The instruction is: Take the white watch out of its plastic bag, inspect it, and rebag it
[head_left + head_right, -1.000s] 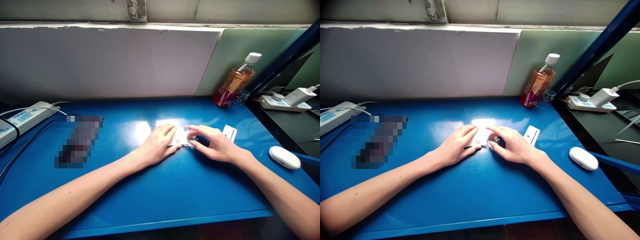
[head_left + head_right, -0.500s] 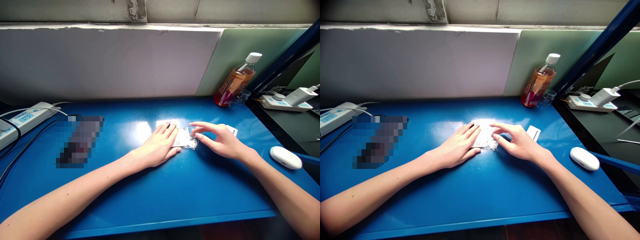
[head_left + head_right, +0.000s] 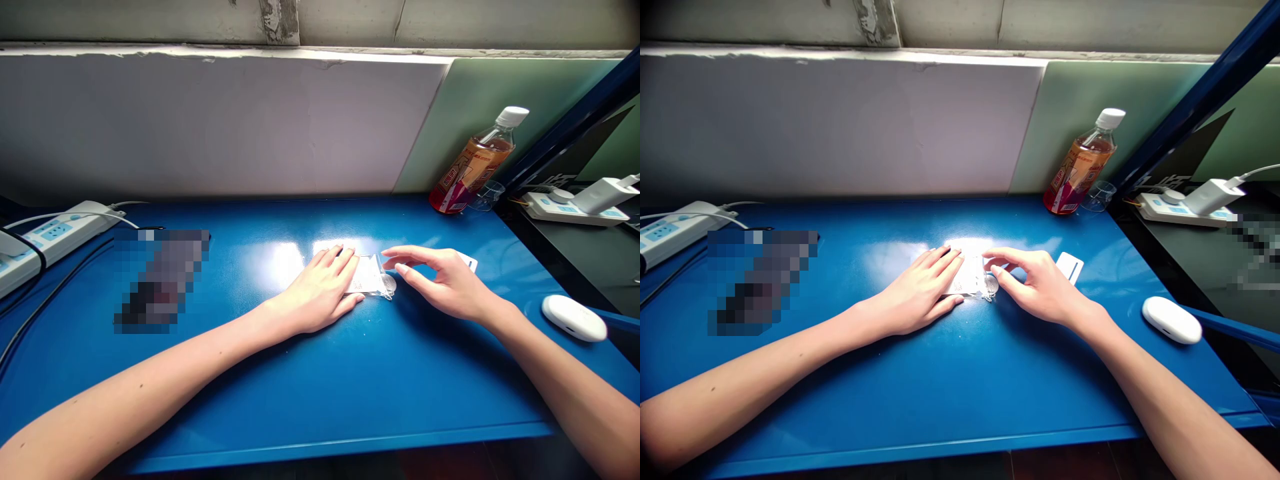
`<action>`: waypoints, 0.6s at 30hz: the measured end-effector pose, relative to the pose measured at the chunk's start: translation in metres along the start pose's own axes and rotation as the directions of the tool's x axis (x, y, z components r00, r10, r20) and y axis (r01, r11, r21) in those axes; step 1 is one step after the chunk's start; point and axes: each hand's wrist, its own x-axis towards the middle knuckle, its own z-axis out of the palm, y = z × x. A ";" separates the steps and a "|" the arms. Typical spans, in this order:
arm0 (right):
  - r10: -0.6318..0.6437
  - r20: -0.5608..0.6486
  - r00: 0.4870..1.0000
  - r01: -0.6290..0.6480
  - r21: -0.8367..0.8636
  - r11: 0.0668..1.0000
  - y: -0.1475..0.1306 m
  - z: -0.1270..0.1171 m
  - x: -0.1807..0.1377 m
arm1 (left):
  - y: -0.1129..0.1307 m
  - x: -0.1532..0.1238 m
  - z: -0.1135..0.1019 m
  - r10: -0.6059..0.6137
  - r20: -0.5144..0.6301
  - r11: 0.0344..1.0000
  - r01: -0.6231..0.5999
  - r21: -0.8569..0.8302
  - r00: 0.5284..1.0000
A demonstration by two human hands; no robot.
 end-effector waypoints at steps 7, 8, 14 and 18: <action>-0.127 0.065 0.990 0.128 -0.014 0.992 0.003 0.012 0.001 | 0.000 0.000 0.000 0.006 -0.029 1.000 -0.006 -0.004 1.000; -0.137 0.054 0.989 0.139 -0.031 0.990 0.003 0.013 0.000 | 0.000 0.000 0.000 0.007 -0.030 1.000 -0.007 -0.004 1.000; -0.167 0.043 0.985 0.170 -0.071 0.983 0.004 0.013 -0.001 | 0.000 0.000 0.000 0.011 -0.028 1.000 -0.011 -0.005 1.000; -0.186 0.060 0.981 0.189 -0.044 0.981 0.004 0.013 -0.001 | -0.001 0.000 0.001 0.019 -0.040 1.000 -0.020 -0.011 0.999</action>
